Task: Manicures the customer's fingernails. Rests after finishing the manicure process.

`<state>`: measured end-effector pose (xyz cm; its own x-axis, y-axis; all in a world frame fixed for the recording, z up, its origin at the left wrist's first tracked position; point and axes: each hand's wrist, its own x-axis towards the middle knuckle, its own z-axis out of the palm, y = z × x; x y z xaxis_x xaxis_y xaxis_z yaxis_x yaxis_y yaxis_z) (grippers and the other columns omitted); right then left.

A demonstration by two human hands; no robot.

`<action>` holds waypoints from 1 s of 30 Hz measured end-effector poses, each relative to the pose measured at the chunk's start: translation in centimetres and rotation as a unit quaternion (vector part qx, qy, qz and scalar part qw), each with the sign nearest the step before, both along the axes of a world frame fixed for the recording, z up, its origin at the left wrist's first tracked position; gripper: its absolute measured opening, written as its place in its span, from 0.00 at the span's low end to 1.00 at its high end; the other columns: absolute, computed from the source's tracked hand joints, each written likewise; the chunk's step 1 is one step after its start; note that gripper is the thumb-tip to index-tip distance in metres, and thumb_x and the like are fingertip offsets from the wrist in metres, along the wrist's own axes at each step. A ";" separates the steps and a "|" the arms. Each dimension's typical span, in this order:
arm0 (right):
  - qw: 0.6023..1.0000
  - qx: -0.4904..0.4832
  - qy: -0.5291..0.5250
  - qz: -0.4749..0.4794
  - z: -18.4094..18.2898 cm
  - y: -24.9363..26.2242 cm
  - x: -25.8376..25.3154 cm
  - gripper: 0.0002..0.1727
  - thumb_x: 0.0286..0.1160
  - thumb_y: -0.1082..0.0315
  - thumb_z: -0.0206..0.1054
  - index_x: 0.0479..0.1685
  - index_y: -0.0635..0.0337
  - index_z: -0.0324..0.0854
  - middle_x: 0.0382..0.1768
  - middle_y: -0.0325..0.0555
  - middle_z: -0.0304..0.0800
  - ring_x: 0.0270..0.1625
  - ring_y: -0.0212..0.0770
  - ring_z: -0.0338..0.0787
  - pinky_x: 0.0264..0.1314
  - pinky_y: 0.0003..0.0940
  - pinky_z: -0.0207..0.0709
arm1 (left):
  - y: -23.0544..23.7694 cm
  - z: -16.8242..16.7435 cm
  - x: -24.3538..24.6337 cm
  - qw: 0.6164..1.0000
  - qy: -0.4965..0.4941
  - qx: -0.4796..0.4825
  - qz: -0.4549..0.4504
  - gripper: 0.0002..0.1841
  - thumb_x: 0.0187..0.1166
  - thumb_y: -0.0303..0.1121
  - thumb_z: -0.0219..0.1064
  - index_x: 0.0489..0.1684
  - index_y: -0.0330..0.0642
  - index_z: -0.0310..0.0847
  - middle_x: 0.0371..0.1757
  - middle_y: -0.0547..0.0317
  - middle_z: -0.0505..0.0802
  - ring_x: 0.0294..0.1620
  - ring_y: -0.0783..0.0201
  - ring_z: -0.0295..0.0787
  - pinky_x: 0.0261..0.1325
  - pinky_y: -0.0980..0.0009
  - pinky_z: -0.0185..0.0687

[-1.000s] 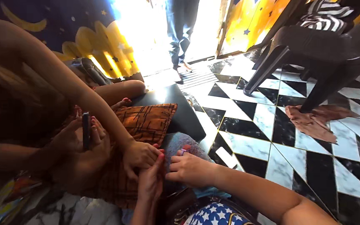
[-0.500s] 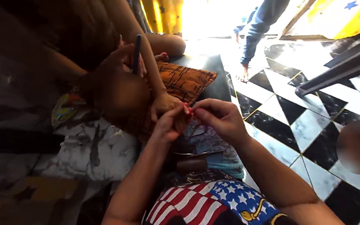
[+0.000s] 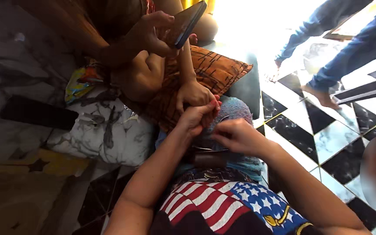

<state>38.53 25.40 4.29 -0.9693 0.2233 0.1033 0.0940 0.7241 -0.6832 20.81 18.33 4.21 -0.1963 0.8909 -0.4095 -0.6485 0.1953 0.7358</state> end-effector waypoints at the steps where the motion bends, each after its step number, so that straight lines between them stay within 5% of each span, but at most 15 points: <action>1: 0.993 0.040 -0.108 0.004 0.0 -0.6 1.0 0.12 0.82 0.62 0.65 0.46 0.60 0.90 0.39 0.50 0.93 0.43 0.50 0.93 0.46 0.54 0.86 | 0.1 0.0 0.1 1.000 0.000 -0.003 -0.002 0.10 0.85 0.29 0.64 0.58 0.38 0.86 0.41 0.56 0.94 0.30 0.72 0.87 0.31 0.79 0.82; 3: 0.975 0.069 -0.212 0.002 -0.3 -2.0 2.3 0.14 0.85 0.61 0.63 0.52 0.60 0.88 0.50 0.57 0.91 0.57 0.61 0.91 0.53 0.65 0.82 | -0.1 0.1 0.2 1.000 0.000 -0.011 -0.005 0.11 0.84 0.28 0.65 0.59 0.40 0.86 0.42 0.56 0.94 0.29 0.72 0.88 0.29 0.79 0.82; 6: 0.981 0.107 -0.164 -0.009 -1.2 -3.1 3.8 0.11 0.81 0.63 0.65 0.41 0.60 0.89 0.43 0.55 0.91 0.52 0.59 0.92 0.42 0.59 0.84 | -0.4 -0.2 0.0 0.999 0.012 0.000 -0.030 0.12 0.83 0.29 0.65 0.59 0.40 0.87 0.42 0.56 0.95 0.27 0.74 0.88 0.25 0.81 0.80; 8: 0.981 0.107 -0.163 0.010 -1.0 -2.9 4.2 0.11 0.80 0.61 0.67 0.43 0.59 0.89 0.43 0.52 0.91 0.52 0.57 0.92 0.43 0.57 0.86 | -0.5 -0.2 -0.4 0.999 0.015 -0.003 -0.044 0.13 0.84 0.30 0.64 0.62 0.39 0.85 0.43 0.55 0.95 0.29 0.72 0.89 0.29 0.79 0.83; 11: 0.970 0.100 -0.219 0.032 -0.6 -2.7 3.9 0.08 0.77 0.72 0.67 0.49 0.61 0.88 0.48 0.55 0.90 0.56 0.59 0.90 0.46 0.59 0.84 | -0.3 -0.1 -0.3 0.999 0.015 -0.010 -0.035 0.13 0.85 0.28 0.63 0.63 0.38 0.85 0.45 0.53 0.95 0.32 0.70 0.90 0.32 0.78 0.85; 15: 0.990 0.132 -0.021 -0.035 0.9 -0.2 5.1 0.08 0.74 0.67 0.64 0.40 0.55 0.90 0.39 0.45 0.92 0.46 0.49 0.93 0.40 0.50 0.86 | -0.1 0.1 0.2 1.000 0.003 -0.019 0.005 0.12 0.84 0.23 0.62 0.60 0.35 0.85 0.44 0.50 0.95 0.33 0.67 0.92 0.36 0.75 0.88; 19: 0.945 0.193 0.177 -0.197 2.1 1.7 3.8 0.11 0.80 0.66 0.65 0.42 0.54 0.94 0.41 0.45 0.95 0.44 0.42 0.91 0.45 0.36 0.84 | 0.1 -0.1 0.7 0.999 0.019 -0.021 0.026 0.10 0.83 0.23 0.63 0.57 0.34 0.85 0.41 0.51 0.96 0.30 0.69 0.92 0.30 0.78 0.85; 24: 0.914 0.248 0.216 -0.238 -0.3 1.8 0.8 0.12 0.78 0.71 0.64 0.45 0.54 0.95 0.43 0.48 0.96 0.43 0.44 0.91 0.42 0.36 0.83 | 0.0 -0.9 0.8 0.999 0.018 0.003 0.033 0.08 0.83 0.25 0.63 0.51 0.32 0.86 0.37 0.50 0.94 0.24 0.70 0.87 0.26 0.79 0.81; 30: 0.920 0.242 0.202 -0.231 -1.1 2.4 0.3 0.13 0.77 0.73 0.62 0.44 0.54 0.95 0.42 0.46 0.95 0.42 0.44 0.90 0.40 0.34 0.81 | 0.0 -0.7 1.0 0.999 -0.013 0.017 0.046 0.06 0.80 0.21 0.61 0.40 0.32 0.85 0.33 0.51 0.94 0.29 0.67 0.91 0.34 0.77 0.86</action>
